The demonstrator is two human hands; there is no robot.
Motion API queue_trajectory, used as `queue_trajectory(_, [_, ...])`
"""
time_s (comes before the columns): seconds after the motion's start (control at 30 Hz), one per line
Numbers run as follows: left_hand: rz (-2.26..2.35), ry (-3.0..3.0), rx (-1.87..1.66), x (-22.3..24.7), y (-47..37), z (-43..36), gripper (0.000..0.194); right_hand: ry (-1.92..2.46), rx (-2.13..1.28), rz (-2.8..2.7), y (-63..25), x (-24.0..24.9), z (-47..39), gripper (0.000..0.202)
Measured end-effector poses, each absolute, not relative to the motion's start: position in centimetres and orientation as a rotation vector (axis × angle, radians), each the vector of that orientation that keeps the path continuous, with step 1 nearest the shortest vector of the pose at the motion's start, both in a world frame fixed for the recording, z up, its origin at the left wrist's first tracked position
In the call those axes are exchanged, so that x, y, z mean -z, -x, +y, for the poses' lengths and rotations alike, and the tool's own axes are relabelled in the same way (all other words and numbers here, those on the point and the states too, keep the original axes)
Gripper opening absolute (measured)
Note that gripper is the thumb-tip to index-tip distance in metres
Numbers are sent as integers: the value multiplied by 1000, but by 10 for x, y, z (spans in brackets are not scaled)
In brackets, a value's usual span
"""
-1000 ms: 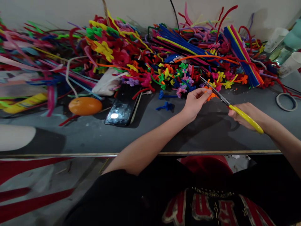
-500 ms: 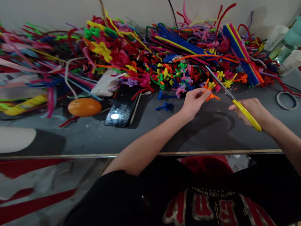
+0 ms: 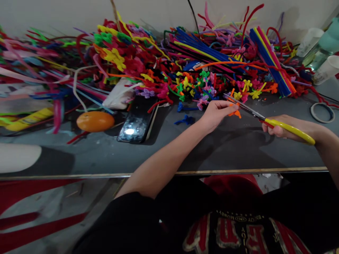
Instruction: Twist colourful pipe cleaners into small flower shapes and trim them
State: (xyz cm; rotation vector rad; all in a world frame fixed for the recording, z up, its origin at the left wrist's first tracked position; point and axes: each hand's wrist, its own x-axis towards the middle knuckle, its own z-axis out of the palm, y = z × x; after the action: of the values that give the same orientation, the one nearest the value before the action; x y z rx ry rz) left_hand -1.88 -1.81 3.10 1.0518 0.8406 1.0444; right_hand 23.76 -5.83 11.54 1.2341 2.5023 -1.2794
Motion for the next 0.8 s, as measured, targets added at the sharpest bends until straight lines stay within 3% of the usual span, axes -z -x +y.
queue_trajectory(0.43, [946, -919, -853, -46, 22, -22, 12, -1297, 1118, 2462, -236, -113, -56, 77])
queue_trajectory(0.8, [948, -1235, -1025, -31, 24, -13, 17, -1638, 983, 2548, -247, -108, -55, 78])
